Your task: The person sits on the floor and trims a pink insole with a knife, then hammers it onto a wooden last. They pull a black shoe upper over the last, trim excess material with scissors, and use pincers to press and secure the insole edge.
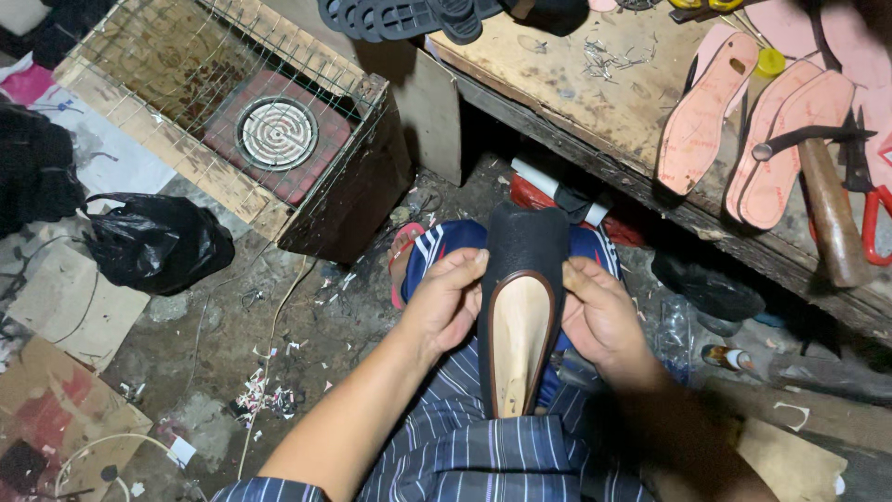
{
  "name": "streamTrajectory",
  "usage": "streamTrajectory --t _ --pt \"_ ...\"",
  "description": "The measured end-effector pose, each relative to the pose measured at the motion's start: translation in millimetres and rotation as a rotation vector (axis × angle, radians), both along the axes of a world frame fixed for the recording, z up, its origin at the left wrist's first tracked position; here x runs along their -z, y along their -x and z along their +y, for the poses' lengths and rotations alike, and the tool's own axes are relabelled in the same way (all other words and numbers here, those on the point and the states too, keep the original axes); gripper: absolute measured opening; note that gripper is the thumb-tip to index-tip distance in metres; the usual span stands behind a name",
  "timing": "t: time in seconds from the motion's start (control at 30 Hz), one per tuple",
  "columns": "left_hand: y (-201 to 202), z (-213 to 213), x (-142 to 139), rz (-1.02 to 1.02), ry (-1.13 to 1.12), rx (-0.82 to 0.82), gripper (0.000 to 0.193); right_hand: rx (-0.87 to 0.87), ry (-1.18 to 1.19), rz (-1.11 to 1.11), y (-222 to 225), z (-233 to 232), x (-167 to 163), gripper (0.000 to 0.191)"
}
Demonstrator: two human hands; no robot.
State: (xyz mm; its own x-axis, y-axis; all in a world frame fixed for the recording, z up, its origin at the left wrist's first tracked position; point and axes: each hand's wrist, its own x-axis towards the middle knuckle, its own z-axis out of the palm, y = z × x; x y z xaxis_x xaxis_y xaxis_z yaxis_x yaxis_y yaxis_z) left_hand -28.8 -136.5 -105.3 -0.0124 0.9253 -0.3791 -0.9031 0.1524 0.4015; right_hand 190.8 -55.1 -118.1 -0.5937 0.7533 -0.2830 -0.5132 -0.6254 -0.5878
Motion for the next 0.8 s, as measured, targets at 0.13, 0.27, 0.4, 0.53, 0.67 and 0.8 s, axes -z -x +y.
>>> streamTrajectory --t 0.13,0.27,0.4,0.53,0.67,0.8 --pt "5 3 27 -0.223 -0.168 0.202 0.026 -0.18 0.041 -0.037 -3 16 3 0.017" --pt "-7 10 39 -0.257 -0.152 0.345 0.047 -0.324 -0.05 -0.079 -13 31 -2 0.02" --pt "-25 12 29 -0.459 -0.322 0.559 0.08 -0.428 -0.062 0.011 -27 37 -8 0.018" --pt "-43 13 17 -0.497 -0.311 0.572 0.093 -0.372 -0.077 -0.168 -38 38 -9 0.028" --pt "-37 21 3 -0.182 -0.255 0.452 0.074 -0.271 -0.281 -0.272 -43 23 -24 0.034" --pt "-9 55 -29 0.614 -0.378 0.279 0.066 -0.495 -1.017 -1.102 -53 -31 -63 0.046"
